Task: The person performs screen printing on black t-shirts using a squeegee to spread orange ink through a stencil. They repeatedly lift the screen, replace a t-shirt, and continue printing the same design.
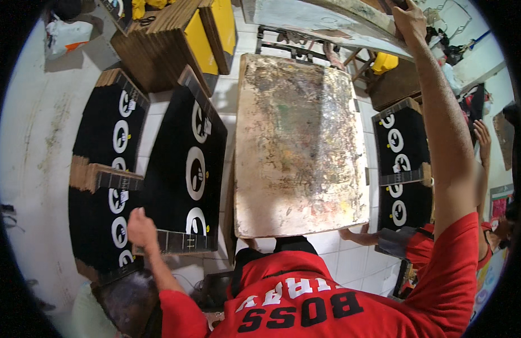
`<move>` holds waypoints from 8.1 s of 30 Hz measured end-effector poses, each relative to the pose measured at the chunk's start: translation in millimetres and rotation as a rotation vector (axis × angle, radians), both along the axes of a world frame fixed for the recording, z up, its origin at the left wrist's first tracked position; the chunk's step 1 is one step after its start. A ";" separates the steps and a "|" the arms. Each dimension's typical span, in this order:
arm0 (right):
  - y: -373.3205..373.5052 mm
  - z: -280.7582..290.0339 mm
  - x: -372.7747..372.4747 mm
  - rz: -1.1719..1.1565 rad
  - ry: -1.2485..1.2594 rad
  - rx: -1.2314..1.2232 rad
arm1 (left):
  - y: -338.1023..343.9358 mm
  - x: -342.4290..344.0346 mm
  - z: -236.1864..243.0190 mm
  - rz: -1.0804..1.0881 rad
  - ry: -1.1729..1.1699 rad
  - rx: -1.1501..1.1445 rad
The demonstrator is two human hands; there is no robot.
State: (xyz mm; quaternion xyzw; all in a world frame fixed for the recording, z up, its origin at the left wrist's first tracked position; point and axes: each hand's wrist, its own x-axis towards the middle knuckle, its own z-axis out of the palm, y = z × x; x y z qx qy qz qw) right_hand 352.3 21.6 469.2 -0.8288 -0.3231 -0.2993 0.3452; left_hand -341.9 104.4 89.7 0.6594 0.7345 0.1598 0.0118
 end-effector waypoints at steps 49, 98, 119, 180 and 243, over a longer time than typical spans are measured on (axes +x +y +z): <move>23.6 46.4 20.5 -0.007 0.082 -0.132 | -138.7 170.5 -65.8 -0.491 -0.426 -0.508; 67.1 -413.0 95.8 0.463 0.100 -0.390 | -81.8 310.0 -97.1 -0.277 -0.593 -0.137; 99.5 -414.4 120.4 0.388 0.155 -0.650 | -85.9 318.9 -109.7 -0.311 -0.395 -0.028; -95.3 -187.4 -83.9 0.329 -0.227 0.142 | 21.7 309.7 149.9 -0.601 -1.420 -0.144; 34.5 34.8 75.0 -0.012 0.004 -0.029 | -92.1 -216.7 286.1 0.140 -0.128 0.303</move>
